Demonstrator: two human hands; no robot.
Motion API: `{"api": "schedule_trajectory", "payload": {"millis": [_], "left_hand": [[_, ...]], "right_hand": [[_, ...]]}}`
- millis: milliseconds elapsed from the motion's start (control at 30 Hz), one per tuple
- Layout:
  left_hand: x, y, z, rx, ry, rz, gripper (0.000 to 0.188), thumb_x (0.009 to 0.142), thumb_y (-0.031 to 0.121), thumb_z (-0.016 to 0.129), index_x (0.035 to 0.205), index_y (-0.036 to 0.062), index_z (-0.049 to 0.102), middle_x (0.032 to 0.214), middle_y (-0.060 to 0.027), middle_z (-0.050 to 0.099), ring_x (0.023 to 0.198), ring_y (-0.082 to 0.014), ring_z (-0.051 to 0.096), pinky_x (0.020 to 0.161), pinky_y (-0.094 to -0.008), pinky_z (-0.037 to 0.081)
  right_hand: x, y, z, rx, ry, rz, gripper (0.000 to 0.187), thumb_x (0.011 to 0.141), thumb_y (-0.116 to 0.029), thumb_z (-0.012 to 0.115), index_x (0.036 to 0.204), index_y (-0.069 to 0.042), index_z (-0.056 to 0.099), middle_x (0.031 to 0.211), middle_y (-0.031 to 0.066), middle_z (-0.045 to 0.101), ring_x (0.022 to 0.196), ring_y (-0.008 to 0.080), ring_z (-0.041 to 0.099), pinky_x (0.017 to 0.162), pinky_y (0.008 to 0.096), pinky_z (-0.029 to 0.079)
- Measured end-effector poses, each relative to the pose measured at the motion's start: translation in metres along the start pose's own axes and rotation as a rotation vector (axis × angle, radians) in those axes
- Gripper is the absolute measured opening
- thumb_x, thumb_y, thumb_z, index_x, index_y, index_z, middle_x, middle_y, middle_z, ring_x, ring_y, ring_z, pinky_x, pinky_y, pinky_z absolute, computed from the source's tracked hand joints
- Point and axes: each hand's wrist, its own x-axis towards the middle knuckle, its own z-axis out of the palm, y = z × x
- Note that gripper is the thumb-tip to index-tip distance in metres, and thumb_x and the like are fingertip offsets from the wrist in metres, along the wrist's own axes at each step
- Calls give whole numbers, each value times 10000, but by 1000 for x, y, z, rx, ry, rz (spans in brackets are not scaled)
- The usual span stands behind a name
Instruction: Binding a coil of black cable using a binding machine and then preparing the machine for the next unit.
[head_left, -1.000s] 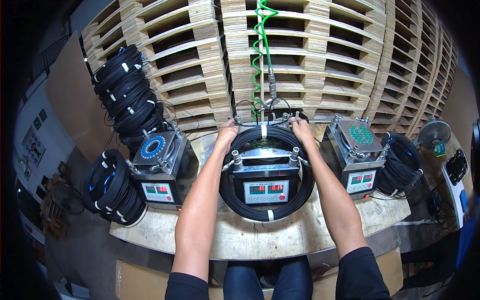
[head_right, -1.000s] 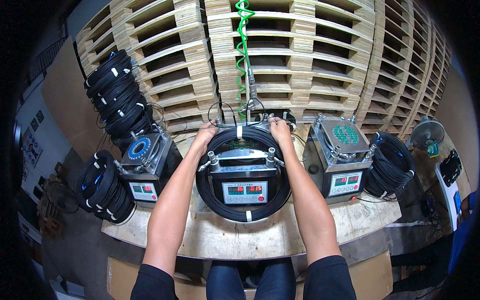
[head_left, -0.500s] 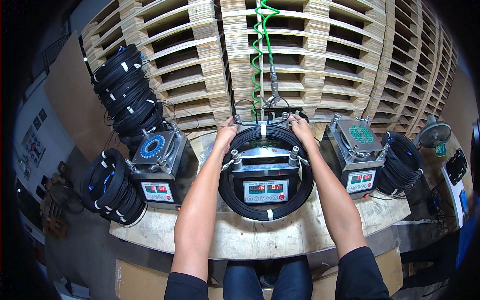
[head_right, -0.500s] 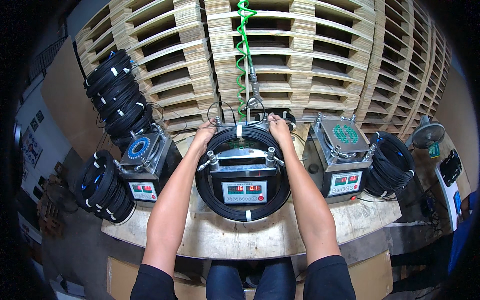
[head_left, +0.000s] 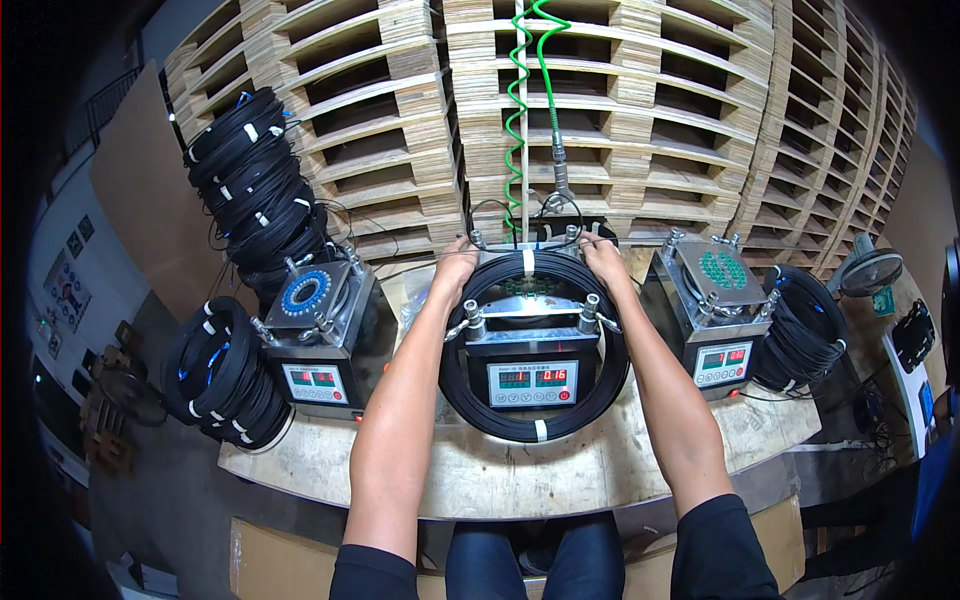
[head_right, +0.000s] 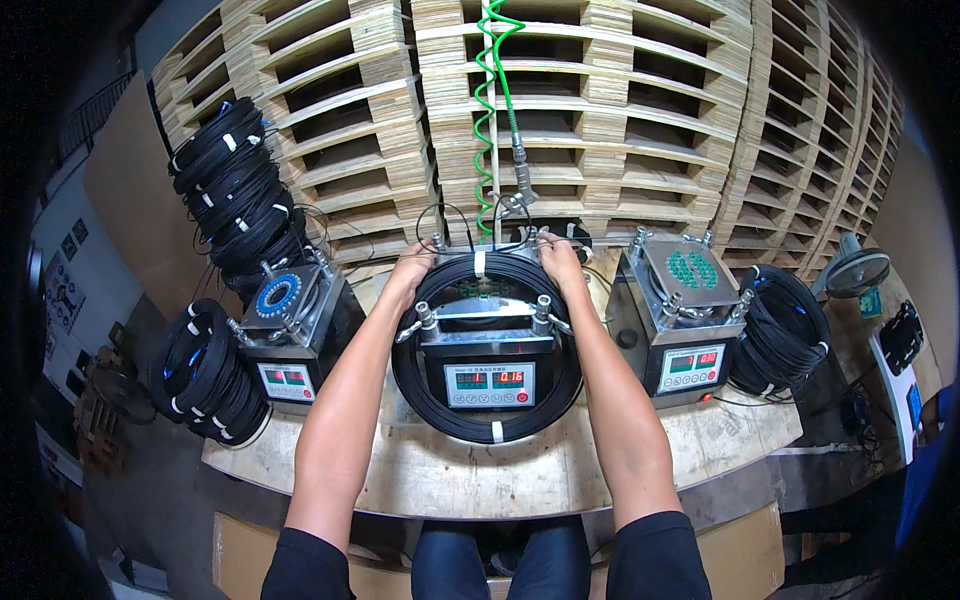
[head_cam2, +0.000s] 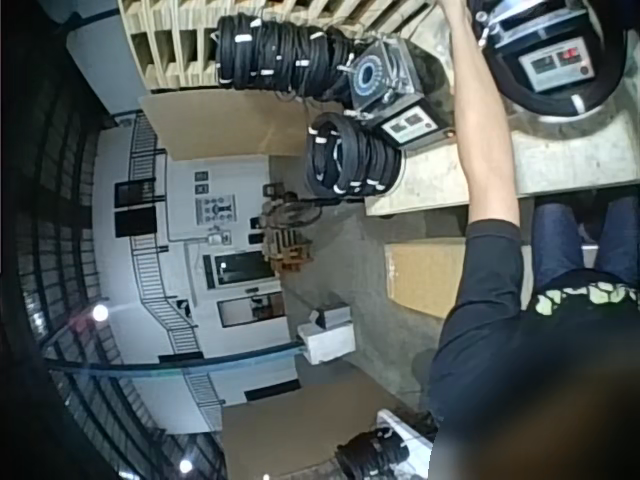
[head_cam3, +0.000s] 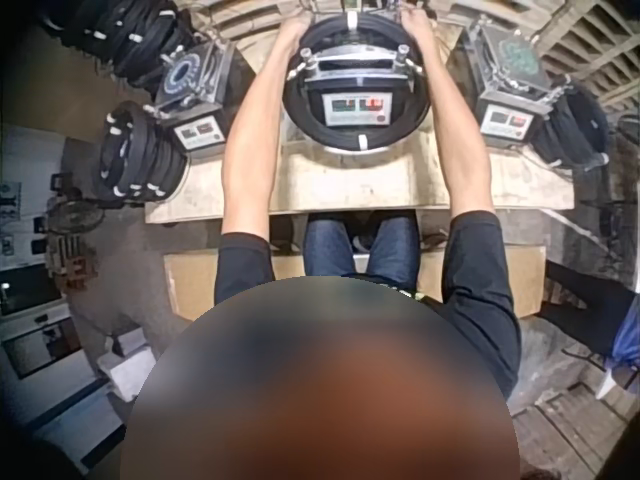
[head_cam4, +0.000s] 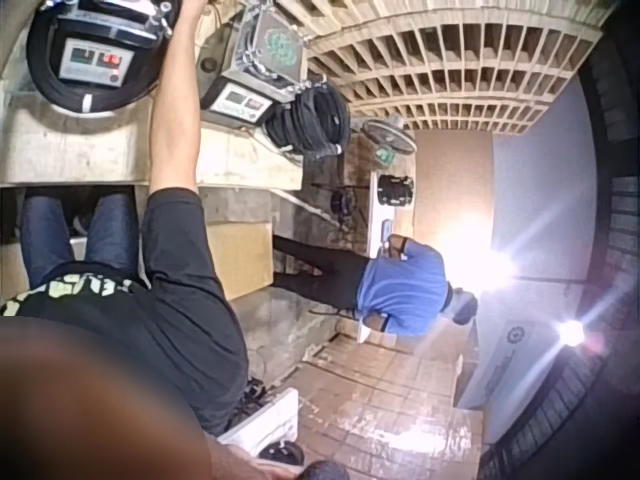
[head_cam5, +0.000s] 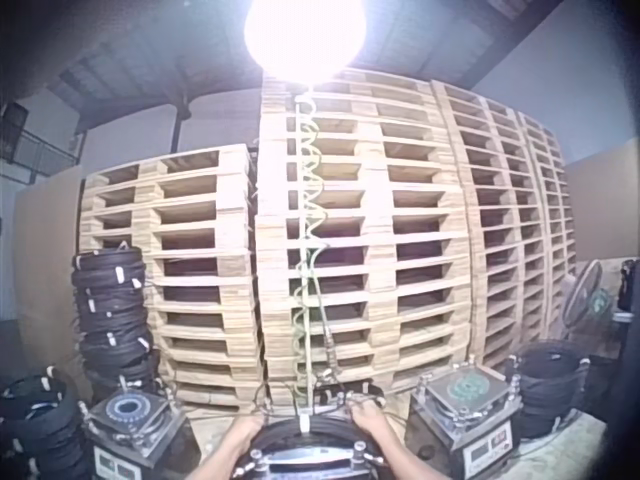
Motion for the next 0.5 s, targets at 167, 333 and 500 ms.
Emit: {"api": "schedule_trajectory", "payload": {"millis": [167, 333, 500], "left_hand": [[2, -8, -11, 89, 55, 9, 542, 897, 221, 667, 1348, -36, 509, 1078, -157, 666, 955, -207, 616, 833, -286, 475], [10, -10, -7, 145, 80, -18, 560, 885, 231, 665, 1351, -36, 505, 1095, -182, 669, 966, -236, 622, 832, -312, 485], [0, -10, -22, 56, -24, -82, 522, 884, 238, 659, 1295, -58, 535, 1054, -146, 662, 901, -193, 608, 788, -306, 484]], "right_hand": [[-4, -9, 7, 80, -34, 46, 344, 963, -224, 523, 1202, -7, 643, 1014, 242, 699, 950, 300, 685, 851, 364, 508], [0, -2, 6, 150, 23, 105, 364, 953, -258, 537, 1222, -35, 639, 1013, 255, 694, 962, 335, 683, 852, 386, 514], [-6, -14, 15, -109, 28, 82, 366, 952, -286, 521, 1221, -72, 647, 1069, 270, 669, 1052, 408, 636, 908, 411, 495]]}}
